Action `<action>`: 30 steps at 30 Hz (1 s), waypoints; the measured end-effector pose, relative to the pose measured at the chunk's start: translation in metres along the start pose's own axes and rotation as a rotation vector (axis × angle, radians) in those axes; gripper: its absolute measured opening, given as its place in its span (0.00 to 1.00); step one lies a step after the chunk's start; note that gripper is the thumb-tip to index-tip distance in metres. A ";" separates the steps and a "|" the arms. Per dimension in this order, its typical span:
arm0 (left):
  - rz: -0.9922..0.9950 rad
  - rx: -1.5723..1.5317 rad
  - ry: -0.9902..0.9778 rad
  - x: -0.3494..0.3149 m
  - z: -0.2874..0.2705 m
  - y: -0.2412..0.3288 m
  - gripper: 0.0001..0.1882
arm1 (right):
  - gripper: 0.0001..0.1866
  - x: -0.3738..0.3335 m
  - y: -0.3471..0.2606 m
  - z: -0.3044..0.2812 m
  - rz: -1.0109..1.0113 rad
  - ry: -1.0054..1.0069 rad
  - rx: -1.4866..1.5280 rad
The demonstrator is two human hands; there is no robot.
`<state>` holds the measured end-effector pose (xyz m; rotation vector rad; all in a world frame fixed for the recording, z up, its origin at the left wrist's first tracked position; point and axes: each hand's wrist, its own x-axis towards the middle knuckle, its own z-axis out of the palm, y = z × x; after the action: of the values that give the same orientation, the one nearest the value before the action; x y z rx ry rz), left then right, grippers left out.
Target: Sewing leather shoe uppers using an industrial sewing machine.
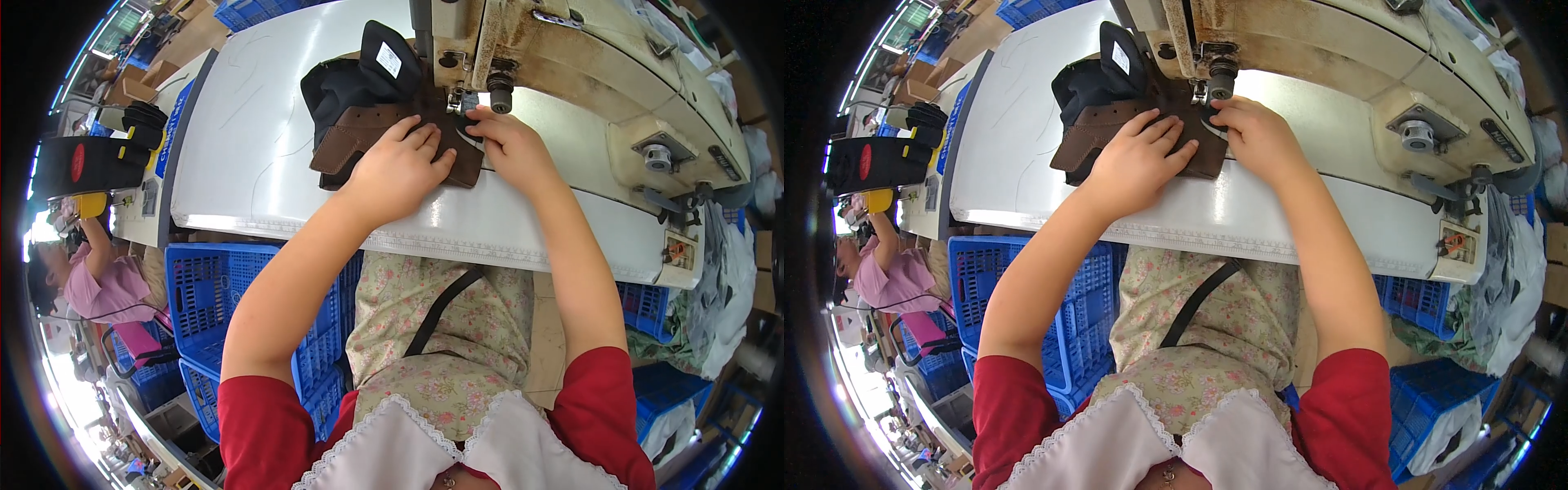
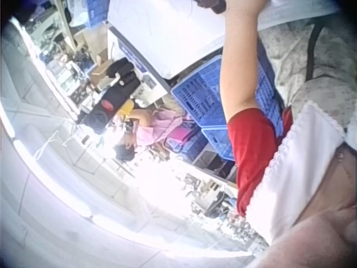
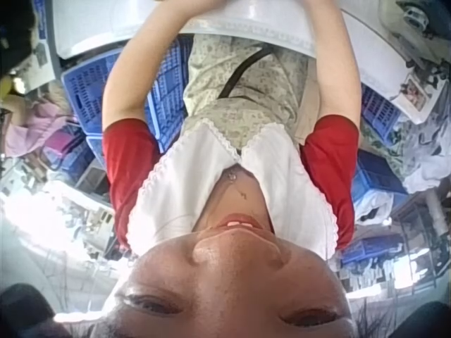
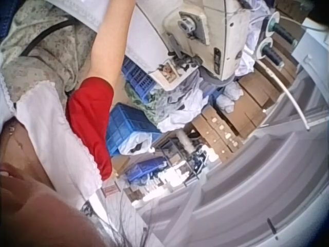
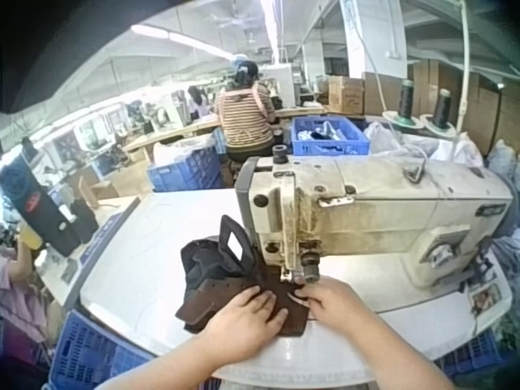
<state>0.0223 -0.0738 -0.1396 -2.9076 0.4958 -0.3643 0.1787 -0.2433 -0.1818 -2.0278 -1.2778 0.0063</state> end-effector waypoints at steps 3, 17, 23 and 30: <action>-0.010 -0.008 0.004 0.001 0.001 -0.002 0.25 | 0.14 0.002 -0.001 -0.001 -0.003 -0.006 -0.020; -0.013 0.018 -0.014 0.006 0.004 -0.011 0.26 | 0.13 0.007 0.003 0.004 -0.083 0.080 -0.041; 0.000 -0.045 0.023 0.007 0.008 -0.021 0.27 | 0.14 0.010 0.003 0.004 -0.030 0.046 -0.031; 0.000 -0.057 0.041 0.007 0.008 -0.026 0.27 | 0.14 0.009 0.010 -0.005 -0.066 0.027 0.010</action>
<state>0.0386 -0.0508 -0.1404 -2.9608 0.5202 -0.4176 0.1926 -0.2413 -0.1803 -1.9694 -1.3251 -0.0450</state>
